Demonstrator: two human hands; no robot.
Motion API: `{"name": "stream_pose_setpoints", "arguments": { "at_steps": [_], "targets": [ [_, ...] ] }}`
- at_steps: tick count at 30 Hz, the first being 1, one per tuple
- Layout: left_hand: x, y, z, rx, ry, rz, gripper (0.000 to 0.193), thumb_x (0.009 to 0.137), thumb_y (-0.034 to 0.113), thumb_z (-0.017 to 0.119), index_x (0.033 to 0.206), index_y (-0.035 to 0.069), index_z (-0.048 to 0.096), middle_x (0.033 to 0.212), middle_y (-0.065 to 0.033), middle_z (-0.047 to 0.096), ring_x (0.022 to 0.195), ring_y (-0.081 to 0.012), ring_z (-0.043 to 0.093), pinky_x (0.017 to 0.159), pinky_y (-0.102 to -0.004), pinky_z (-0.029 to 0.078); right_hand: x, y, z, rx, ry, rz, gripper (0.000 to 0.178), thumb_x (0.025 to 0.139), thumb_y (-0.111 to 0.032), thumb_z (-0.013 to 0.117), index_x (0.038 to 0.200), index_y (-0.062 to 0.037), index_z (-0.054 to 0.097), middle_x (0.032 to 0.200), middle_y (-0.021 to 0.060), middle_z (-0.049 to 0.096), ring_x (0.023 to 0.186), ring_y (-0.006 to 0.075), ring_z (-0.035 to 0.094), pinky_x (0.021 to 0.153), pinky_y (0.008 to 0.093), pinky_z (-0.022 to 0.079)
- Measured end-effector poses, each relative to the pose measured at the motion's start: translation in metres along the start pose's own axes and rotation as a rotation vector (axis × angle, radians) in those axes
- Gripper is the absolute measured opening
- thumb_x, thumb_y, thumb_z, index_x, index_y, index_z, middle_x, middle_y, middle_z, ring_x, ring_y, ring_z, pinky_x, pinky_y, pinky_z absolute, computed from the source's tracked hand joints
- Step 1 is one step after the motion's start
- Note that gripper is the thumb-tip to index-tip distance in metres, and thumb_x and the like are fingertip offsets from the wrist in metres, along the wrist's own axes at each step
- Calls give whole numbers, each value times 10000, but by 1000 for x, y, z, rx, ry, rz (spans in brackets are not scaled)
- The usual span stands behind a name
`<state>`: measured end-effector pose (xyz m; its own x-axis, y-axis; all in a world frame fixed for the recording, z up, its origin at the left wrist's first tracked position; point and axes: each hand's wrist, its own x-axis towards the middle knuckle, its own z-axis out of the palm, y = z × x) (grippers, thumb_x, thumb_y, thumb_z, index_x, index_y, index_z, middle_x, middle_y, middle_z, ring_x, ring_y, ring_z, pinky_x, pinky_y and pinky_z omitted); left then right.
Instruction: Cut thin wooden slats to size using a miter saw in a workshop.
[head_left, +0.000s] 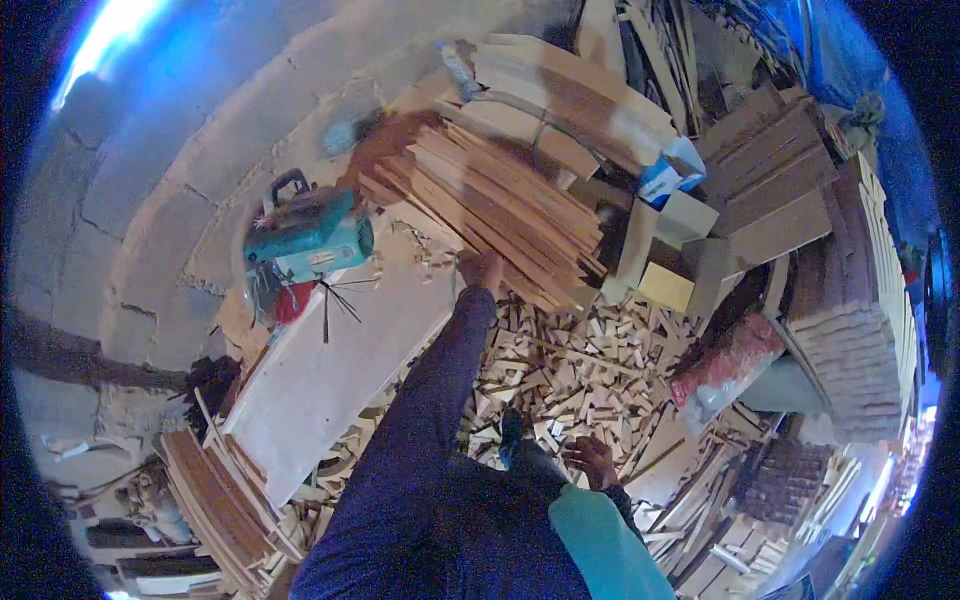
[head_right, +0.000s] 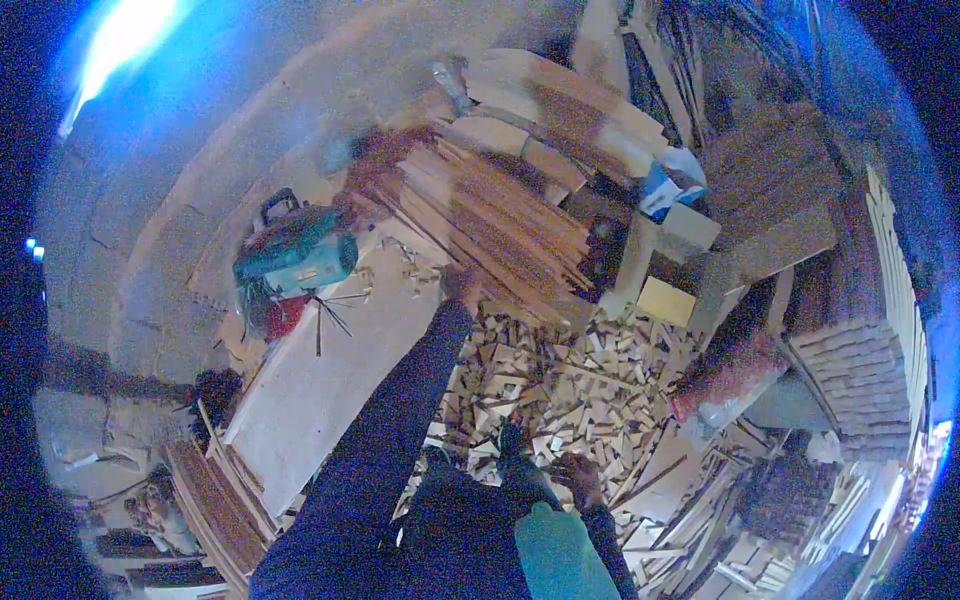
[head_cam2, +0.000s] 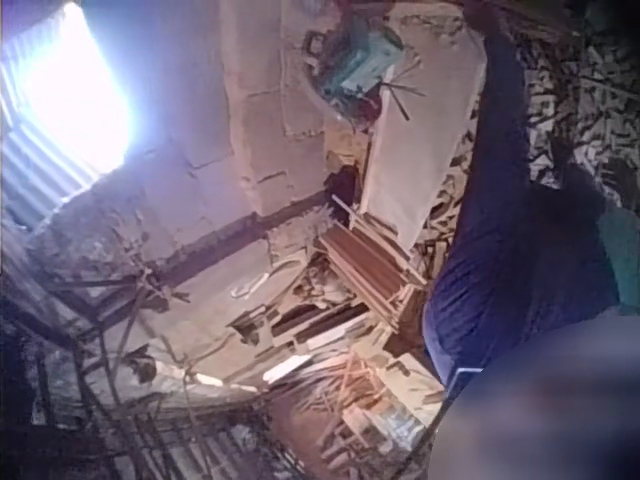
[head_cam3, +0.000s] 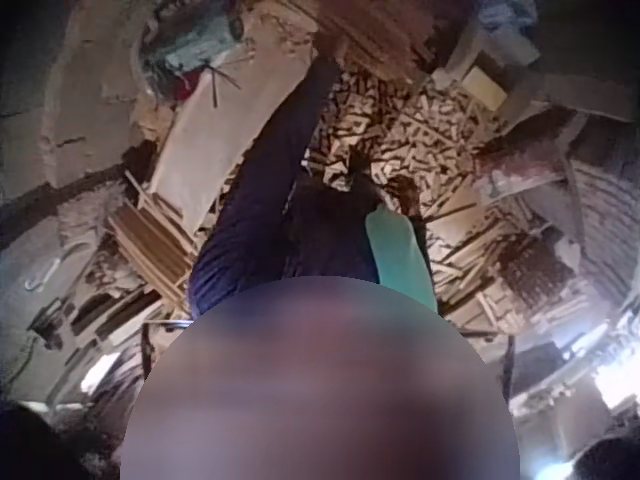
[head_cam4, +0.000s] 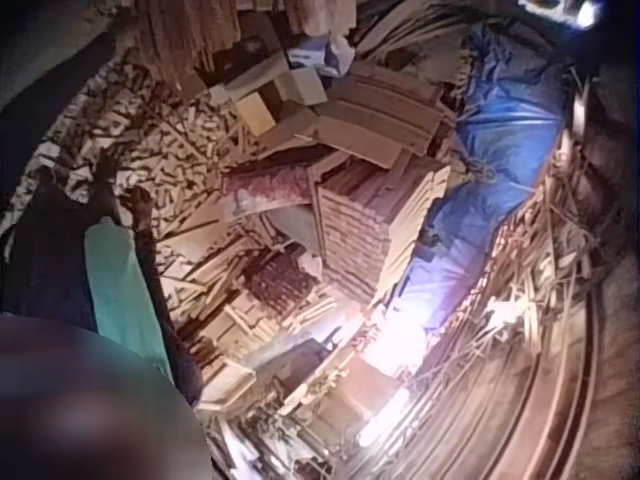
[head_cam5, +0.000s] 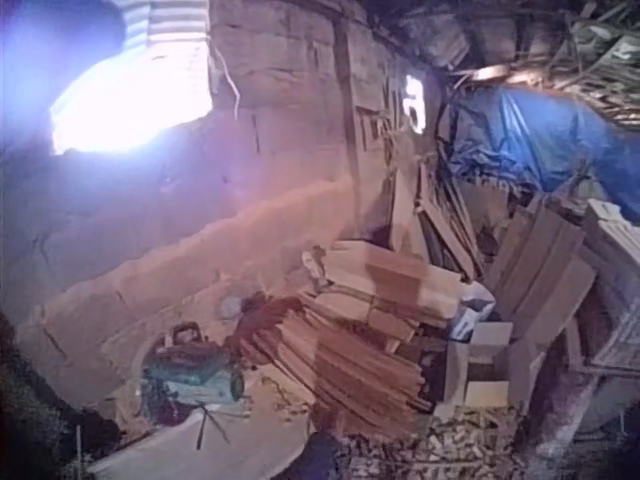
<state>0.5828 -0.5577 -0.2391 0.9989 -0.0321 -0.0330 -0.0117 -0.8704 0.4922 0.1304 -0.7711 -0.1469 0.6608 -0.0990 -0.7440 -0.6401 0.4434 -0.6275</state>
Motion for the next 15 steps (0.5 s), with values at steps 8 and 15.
{"name": "stream_pose_setpoints", "arguments": {
  "at_steps": [8, 15],
  "targets": [
    [-19, 49, 3, -1195, -229, -337, 710, 898, 424, 501, 1330, -127, 381, 1339, -301, 465, 1234, -366, 480, 1047, -491, 360, 1, 21, -10, 64, -24, -58, 344, 960, -282, 579, 1152, 3, 564, 1059, 167, 661, 896, 280, 682, 774, 378, 564],
    [71, -155, -97, -160, 662, 592, 196, 851, 250, 622, 960, 98, 684, 883, -54, 682, 894, -242, 629, 833, -362, 508, 28, 13, 59, 55, -437, -194, 330, 951, -285, 606, 1135, -18, 543, 1114, 200, 640, 943, 308, 677, 784, 403, 575]
  ]
}}
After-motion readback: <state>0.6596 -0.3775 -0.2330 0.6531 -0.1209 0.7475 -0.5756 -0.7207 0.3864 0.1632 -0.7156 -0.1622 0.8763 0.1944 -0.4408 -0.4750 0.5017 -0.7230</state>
